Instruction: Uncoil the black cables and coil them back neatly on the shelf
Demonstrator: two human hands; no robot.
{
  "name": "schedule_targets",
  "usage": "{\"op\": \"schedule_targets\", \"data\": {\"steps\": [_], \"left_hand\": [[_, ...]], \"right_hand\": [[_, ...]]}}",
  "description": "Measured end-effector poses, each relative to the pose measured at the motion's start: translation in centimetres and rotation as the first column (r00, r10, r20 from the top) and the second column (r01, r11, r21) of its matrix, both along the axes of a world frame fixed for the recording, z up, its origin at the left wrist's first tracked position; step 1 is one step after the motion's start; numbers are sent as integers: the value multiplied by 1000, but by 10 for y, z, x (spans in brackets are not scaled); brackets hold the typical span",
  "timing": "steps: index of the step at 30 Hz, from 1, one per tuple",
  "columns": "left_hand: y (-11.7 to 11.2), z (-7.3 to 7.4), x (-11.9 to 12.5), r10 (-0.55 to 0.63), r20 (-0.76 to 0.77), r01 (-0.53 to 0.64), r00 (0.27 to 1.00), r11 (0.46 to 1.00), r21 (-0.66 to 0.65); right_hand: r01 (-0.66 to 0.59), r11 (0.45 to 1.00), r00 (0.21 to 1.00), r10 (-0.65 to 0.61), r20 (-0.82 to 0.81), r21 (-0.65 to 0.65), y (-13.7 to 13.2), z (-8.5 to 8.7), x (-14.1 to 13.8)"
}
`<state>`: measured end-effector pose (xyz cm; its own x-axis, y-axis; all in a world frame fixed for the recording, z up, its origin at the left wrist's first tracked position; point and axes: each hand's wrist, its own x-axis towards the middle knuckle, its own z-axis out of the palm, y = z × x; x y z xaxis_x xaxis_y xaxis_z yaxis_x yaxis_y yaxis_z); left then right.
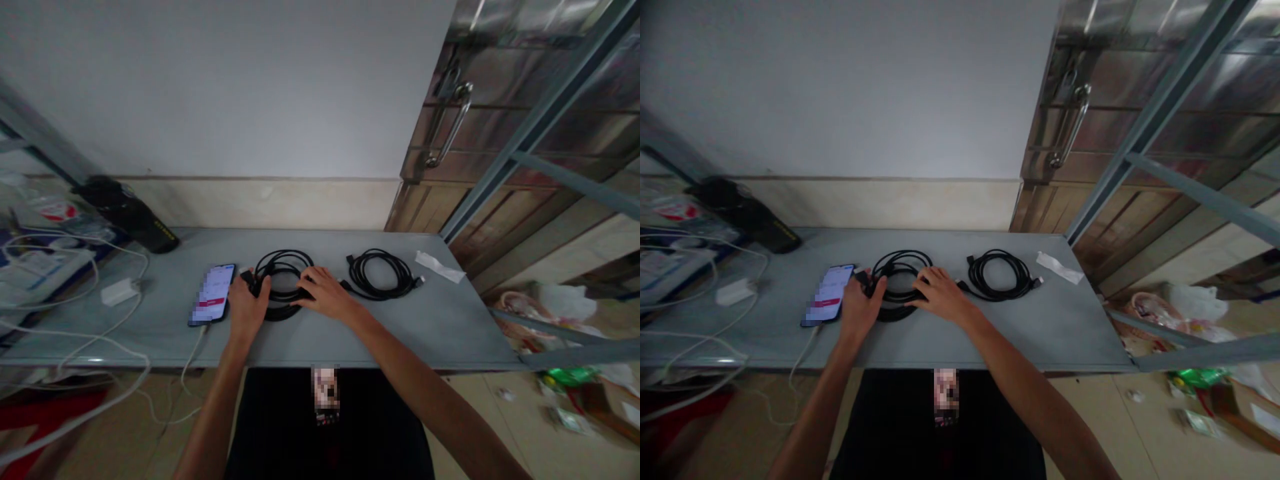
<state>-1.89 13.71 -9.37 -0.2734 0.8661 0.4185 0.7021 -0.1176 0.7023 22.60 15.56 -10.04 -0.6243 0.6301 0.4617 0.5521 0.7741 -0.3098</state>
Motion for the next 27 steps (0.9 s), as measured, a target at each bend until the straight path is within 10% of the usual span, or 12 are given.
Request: {"op": "schedule_targets", "data": {"steps": [8, 16, 27], "left_hand": [[-21, 8, 12, 17, -89, -3, 996, 988, 155], [-26, 8, 26, -491, -259, 492, 831, 868, -66], [-26, 3, 20, -455, -402, 480, 795, 876, -43]], "right_hand": [[-21, 989, 989, -1, -149, -146, -2, -1, 4], [13, 973, 977, -62, -205, -229, 4, -3, 6], [28, 980, 940, -93, -328, -198, 1, -6, 8]]}}
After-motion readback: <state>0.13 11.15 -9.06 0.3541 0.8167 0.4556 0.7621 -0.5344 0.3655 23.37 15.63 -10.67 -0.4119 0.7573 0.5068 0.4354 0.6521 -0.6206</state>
